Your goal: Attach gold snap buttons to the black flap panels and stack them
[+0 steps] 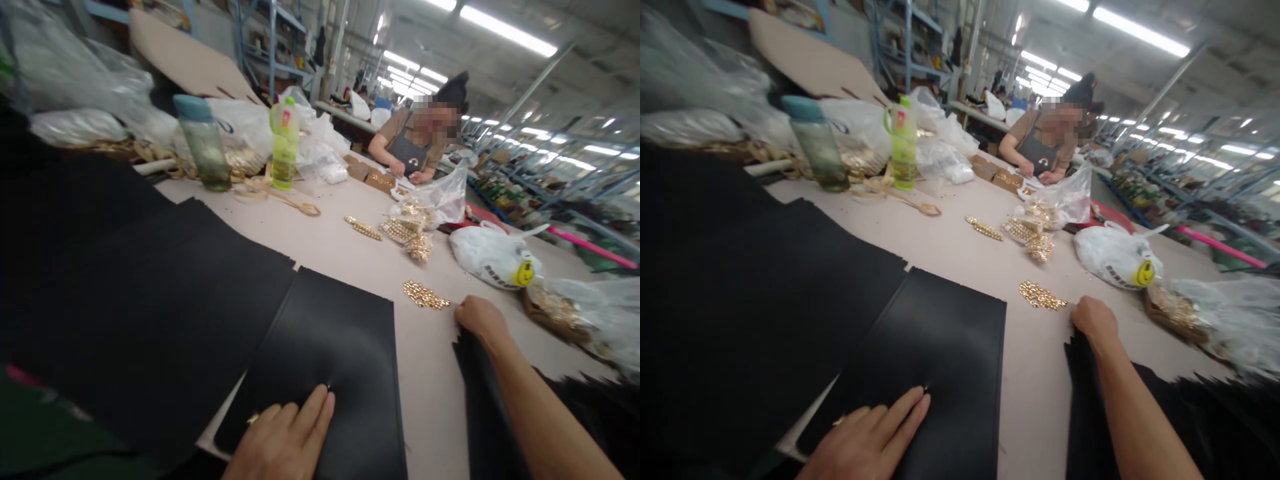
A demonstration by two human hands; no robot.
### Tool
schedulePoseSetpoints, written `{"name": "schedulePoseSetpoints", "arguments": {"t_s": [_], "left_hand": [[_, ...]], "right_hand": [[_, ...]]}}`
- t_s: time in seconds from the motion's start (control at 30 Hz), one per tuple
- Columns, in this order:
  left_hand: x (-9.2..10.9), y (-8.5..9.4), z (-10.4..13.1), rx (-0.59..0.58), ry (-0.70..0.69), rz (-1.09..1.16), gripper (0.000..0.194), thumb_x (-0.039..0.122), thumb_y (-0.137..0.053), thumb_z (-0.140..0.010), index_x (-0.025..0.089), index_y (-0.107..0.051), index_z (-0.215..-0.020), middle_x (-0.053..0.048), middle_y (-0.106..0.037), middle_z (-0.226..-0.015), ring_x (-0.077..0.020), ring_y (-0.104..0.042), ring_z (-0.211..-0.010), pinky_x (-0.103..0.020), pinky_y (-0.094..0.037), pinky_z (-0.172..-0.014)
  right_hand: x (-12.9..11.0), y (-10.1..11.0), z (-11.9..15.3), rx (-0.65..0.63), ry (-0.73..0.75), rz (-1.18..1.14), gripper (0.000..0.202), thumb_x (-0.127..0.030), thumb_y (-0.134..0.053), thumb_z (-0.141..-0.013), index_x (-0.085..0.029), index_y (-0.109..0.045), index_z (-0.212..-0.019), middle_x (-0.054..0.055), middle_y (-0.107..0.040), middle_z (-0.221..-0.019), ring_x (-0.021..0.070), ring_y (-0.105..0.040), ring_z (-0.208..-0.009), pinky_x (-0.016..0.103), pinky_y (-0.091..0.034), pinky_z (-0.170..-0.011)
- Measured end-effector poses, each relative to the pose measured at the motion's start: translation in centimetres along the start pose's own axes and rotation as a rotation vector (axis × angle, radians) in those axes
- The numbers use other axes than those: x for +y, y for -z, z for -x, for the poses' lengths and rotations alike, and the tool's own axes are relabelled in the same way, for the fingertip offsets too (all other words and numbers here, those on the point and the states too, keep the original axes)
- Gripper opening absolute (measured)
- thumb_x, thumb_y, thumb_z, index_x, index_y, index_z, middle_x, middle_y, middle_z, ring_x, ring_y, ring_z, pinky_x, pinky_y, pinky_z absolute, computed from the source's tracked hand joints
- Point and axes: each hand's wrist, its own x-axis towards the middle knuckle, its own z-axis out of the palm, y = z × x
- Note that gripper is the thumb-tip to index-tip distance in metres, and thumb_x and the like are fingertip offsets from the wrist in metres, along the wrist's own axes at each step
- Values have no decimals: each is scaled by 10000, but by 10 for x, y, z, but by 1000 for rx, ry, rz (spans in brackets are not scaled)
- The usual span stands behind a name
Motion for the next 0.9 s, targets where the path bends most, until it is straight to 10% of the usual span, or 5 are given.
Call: {"name": "schedulePoseSetpoints", "arguments": {"t_s": [0.13,0.3,0.43,0.9], "left_hand": [[3,-2,-1,-50,28,120,684,587,-470,-902,131,-463,-1413,-126,-510,-1444,-256,-627,-902,-401,-493,-753],[4,-3,-2,-78,8,227,692,531,-500,-894,98,-423,-1429,-181,-518,-1416,-289,-614,-940,-419,-488,-747],[10,9,3,-59,47,236,590,457,-480,-931,111,-451,-1408,-150,-554,-1379,-275,-596,-966,-417,-474,-808],[9,11,9,-8,37,269,584,429,-424,-961,64,-413,-1417,-151,-560,-1340,-265,-574,-955,-406,-449,-765]], "right_hand": [[-20,13,28,5,39,-134,344,-216,-467,-875,-103,-718,-1082,171,-726,-994,287,-677,-950,332,-488,-785],[-100,22,141,-263,390,-910,355,-462,-591,-857,-158,-687,-1014,34,-671,-724,182,-616,-657,276,-484,-635],[-158,26,217,-430,535,-942,182,-350,-598,-871,-202,-703,-884,3,-676,-726,163,-601,-675,255,-448,-614],[-195,42,223,-387,569,-674,117,-224,-615,-800,-189,-722,-767,18,-705,-699,162,-625,-643,244,-412,-567]]}}
